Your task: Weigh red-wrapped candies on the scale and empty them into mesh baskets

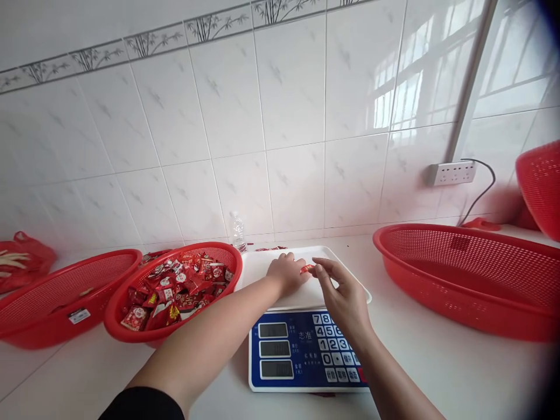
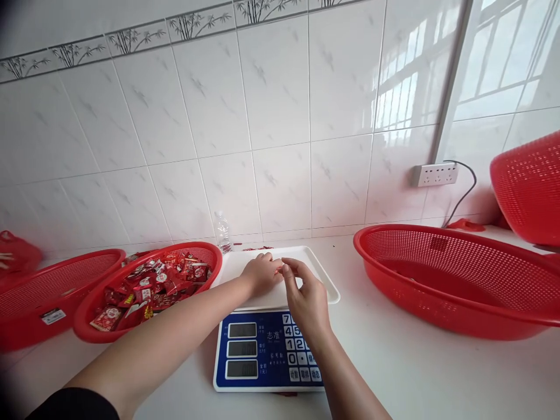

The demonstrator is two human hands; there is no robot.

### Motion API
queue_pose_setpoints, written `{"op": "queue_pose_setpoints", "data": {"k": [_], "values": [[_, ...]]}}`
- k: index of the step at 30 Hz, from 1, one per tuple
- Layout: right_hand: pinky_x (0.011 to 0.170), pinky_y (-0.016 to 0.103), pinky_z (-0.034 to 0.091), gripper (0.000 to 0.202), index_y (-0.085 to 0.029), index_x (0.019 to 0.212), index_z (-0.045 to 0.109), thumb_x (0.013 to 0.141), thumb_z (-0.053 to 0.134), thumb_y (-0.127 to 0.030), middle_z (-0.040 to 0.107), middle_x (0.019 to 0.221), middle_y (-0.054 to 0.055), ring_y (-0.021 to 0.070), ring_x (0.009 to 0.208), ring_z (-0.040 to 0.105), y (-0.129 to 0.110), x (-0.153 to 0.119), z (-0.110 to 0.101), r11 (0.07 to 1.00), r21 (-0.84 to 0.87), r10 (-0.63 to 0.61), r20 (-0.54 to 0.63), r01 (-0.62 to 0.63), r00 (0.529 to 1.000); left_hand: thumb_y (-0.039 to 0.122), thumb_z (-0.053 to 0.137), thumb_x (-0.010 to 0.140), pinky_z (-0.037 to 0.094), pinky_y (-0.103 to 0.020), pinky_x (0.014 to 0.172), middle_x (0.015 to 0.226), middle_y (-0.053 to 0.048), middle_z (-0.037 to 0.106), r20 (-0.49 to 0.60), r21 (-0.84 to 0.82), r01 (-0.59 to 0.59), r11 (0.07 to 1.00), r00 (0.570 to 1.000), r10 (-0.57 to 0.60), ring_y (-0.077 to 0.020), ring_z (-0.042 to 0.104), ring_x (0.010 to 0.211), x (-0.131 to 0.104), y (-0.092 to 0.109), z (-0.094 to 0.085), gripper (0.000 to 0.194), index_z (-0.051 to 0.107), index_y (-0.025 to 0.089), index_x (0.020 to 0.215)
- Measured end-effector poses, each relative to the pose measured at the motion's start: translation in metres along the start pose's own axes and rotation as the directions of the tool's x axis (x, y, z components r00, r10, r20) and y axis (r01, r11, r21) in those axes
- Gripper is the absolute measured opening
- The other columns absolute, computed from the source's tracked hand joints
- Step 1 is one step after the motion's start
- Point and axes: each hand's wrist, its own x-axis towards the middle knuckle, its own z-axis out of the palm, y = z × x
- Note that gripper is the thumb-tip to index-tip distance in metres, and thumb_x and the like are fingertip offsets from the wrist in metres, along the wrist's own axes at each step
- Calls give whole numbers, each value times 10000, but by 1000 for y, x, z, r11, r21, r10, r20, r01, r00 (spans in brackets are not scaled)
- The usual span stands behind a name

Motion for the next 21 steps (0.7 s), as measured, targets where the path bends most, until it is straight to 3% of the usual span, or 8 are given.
{"op": "queue_pose_setpoints", "data": {"k": [6,9,12,17,21], "values": [[708,344,486,344,-218,965,629,842,459,-489,712,860,73,228,851,646,1,1,0,1000,0,9,-2,-9,1000,320,424,820,431,-337,716,897,-95,600,-16,-30,-22,999,1000,22,-239,571,831,-1,-1,-1,249,589,162,919],[671,333,492,357,-207,973,624,840,455,-492,709,842,80,229,829,651,2,1,0,1000,2,5,-9,-5,1000,271,444,800,396,-289,616,788,-60,594,-89,-89,-5,996,996,-3,-204,561,724,-4,-10,-1,160,570,172,788],[651,323,494,362,-202,984,620,842,453,-489,706,821,78,227,816,655,3,0,1,1000,-4,-10,-15,10,1000,298,428,815,335,-251,531,648,-10,541,-186,-178,35,983,980,-69,-150,505,599,-10,-27,-5,196,513,186,678],[657,312,499,348,-212,974,626,840,456,-485,710,791,53,215,791,665,4,0,2,999,-41,-11,-26,10,1000,372,400,835,271,-218,488,549,41,453,-351,-329,99,939,911,-219,-106,411,513,-31,-75,-34,281,467,192,630],[618,300,499,351,-216,953,636,816,468,-492,717,766,47,226,785,673,2,-1,2,994,-104,-27,-40,23,999,387,472,782,280,-220,512,521,55,423,-448,-303,237,923,819,-357,-106,390,513,-74,-139,-74,257,473,196,610]]}}
